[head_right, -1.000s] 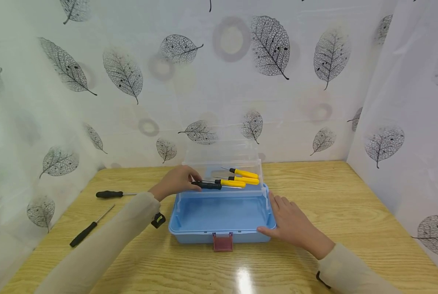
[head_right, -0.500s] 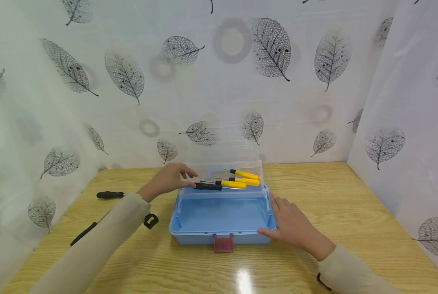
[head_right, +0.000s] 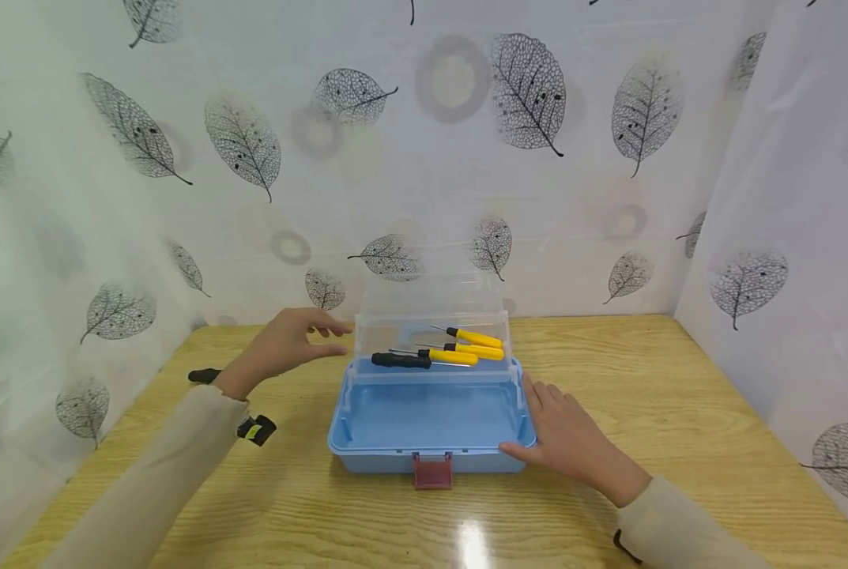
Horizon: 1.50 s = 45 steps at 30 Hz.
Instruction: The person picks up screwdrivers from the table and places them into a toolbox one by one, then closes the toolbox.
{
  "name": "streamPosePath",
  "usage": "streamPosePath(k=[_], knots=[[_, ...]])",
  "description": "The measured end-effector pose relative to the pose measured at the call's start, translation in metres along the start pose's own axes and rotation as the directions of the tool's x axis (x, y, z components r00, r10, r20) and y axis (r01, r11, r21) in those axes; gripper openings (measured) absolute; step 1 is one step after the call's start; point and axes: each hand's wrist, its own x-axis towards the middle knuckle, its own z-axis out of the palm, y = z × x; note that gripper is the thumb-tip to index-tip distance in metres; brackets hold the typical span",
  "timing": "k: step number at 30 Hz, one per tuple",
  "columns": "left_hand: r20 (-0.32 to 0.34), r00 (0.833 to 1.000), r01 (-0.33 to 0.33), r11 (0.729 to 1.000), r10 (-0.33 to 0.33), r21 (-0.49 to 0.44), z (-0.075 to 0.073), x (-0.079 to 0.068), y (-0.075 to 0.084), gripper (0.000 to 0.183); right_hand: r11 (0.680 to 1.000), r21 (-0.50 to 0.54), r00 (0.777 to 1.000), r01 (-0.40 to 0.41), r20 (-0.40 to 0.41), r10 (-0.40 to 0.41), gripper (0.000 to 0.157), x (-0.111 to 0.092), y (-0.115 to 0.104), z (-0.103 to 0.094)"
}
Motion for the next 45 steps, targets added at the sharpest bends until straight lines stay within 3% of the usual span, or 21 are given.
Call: streamPosePath(k=[5, 11, 17, 27, 35, 45], knots=[[-0.046, 0.997, 0.058, 0.998, -0.057, 0.022, -0.011, -0.018, -0.006, 0.033, 1.0, 0.002, 1.0, -0.004, 0.0, 0.004, 0.1, 0.001, 0.0, 0.0], [-0.102, 0.984, 0.148, 0.989, -0.144, 0.033, -0.019, -0.043, -0.023, 0.035, 1.0, 0.0, 1.0, -0.005, 0.001, 0.005, 0.1, 0.001, 0.0, 0.0], [-0.169, 0.962, 0.222, 0.975, -0.217, 0.013, -0.028, -0.067, -0.042, 0.04, 1.0, 0.0, 1.0, -0.005, -0.002, 0.005, 0.099, 0.0, -0.001, -0.001], [-0.273, 0.922, 0.291, 0.957, -0.274, 0.022, -0.043, -0.104, -0.066, 0.041, 1.0, 0.014, 1.0, -0.022, 0.019, 0.022, 0.099, 0.0, 0.0, -0.003], [-0.319, 0.896, 0.34, 0.939, -0.309, 0.047, -0.041, -0.131, -0.084, 0.044, 1.0, 0.01, 1.0, -0.005, 0.004, 0.005, 0.098, 0.0, 0.0, -0.002], [-0.323, 0.868, 0.382, 0.923, -0.378, -0.052, -0.033, -0.157, -0.106, 0.05, 1.0, 0.01, 1.0, -0.003, -0.004, 0.003, 0.099, 0.0, 0.0, 0.0]])
